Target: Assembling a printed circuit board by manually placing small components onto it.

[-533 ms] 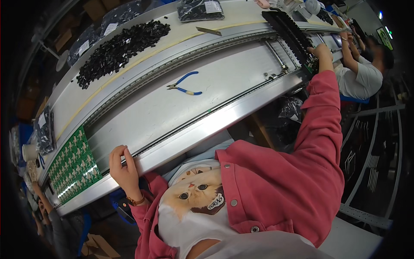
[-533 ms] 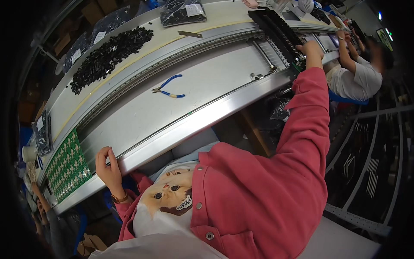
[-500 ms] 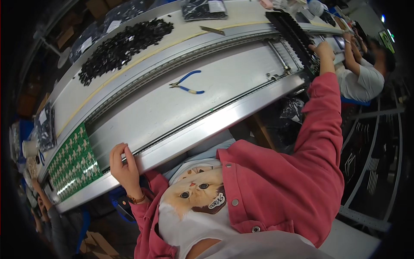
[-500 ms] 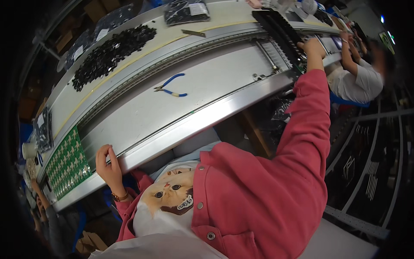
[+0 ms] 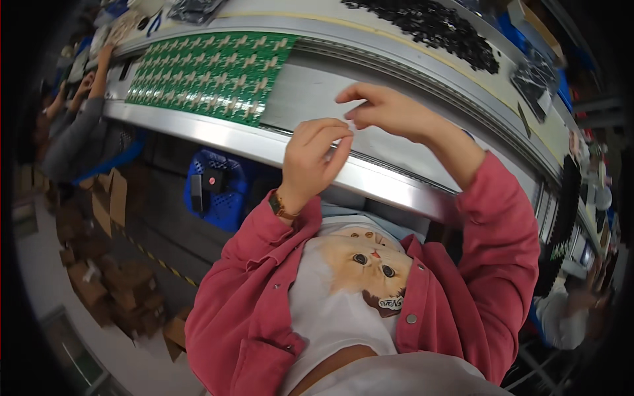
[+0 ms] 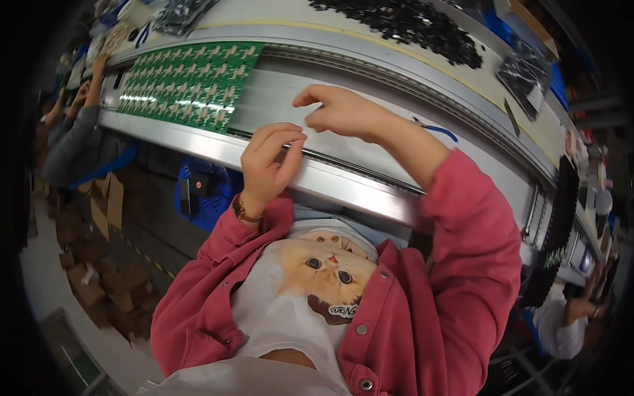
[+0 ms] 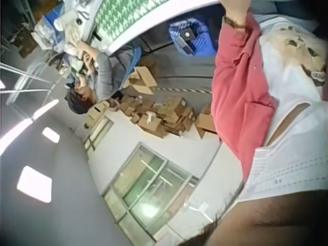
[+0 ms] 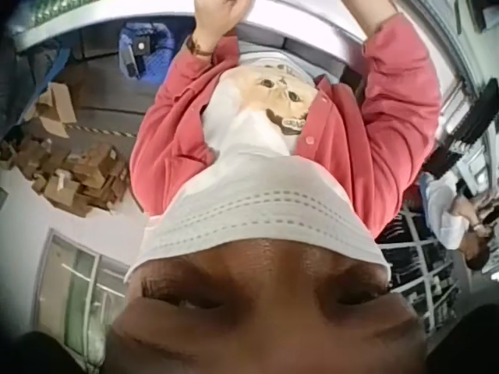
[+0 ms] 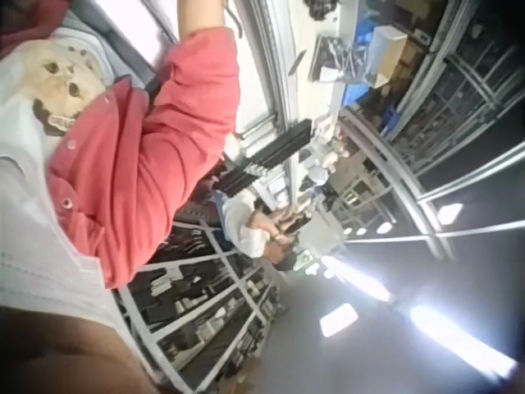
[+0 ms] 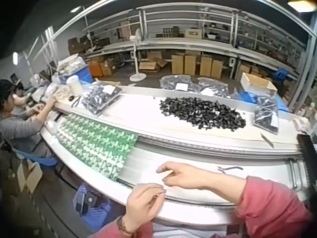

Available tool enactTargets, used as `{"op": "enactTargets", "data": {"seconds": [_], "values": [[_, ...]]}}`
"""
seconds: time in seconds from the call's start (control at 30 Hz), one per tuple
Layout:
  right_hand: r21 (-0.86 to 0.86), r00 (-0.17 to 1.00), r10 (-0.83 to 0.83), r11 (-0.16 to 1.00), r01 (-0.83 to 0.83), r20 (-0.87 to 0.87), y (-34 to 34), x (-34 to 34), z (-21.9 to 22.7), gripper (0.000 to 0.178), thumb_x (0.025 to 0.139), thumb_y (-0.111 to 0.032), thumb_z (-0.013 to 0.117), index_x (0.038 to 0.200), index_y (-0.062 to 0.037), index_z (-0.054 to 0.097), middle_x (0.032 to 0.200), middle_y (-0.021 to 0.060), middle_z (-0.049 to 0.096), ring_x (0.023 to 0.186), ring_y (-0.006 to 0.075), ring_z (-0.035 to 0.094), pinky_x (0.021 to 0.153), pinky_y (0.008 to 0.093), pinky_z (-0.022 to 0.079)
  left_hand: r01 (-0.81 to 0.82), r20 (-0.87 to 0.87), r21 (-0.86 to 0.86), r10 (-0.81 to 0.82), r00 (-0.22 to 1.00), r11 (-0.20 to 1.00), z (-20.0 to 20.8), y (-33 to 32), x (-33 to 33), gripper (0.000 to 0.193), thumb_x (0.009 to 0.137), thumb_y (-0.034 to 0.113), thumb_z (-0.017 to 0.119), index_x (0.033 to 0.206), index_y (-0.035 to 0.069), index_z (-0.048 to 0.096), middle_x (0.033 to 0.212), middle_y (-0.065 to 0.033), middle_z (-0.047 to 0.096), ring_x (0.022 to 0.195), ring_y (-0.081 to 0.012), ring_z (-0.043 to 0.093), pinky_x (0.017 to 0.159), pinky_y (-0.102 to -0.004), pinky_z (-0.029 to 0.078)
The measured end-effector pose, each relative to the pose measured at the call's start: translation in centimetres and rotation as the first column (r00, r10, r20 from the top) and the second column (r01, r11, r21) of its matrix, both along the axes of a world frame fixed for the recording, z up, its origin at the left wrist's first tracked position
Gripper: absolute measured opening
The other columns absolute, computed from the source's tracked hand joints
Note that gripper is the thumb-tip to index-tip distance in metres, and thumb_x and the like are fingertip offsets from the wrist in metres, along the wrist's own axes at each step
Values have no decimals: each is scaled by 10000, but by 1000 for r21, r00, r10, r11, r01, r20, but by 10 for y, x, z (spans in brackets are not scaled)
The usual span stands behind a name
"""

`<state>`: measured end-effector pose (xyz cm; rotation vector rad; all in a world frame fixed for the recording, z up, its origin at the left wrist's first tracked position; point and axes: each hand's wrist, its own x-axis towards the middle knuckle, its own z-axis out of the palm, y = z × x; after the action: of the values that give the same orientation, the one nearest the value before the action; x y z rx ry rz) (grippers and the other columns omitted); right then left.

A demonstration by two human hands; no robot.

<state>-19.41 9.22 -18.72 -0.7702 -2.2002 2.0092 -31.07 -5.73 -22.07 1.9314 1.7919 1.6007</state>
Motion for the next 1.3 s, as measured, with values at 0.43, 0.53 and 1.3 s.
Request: {"op": "enactTargets", "data": {"seconds": [0.43,0.53,1.3], "values": [[-340,966,-253,906,253,46,-41,-235,-58,131,800,-159,675,785,-31,653,732,40,588,612,98,516,525,198,417,-23,106,127,10,994,992,-2,-39,-95,132,701,-19,644,822,34,657,907,-74,654,734,-207,547,713,-286,445],[-327,962,-272,906,269,38,-39,-236,-57,129,791,-147,681,748,-29,654,696,40,581,609,94,511,521,193,409,-8,103,154,-8,995,988,-3,-35,-97,136,695,-10,647,820,43,652,905,-62,651,731,-204,544,716,-292,441],[-217,845,-534,821,529,40,27,185,-22,117,855,-107,593,751,-58,613,674,10,544,627,87,470,640,186,380,64,-640,-382,-314,701,922,80,199,9,286,846,138,616,1105,17,617,1030,-108,639,847,-271,620,793,-338,500]]}}
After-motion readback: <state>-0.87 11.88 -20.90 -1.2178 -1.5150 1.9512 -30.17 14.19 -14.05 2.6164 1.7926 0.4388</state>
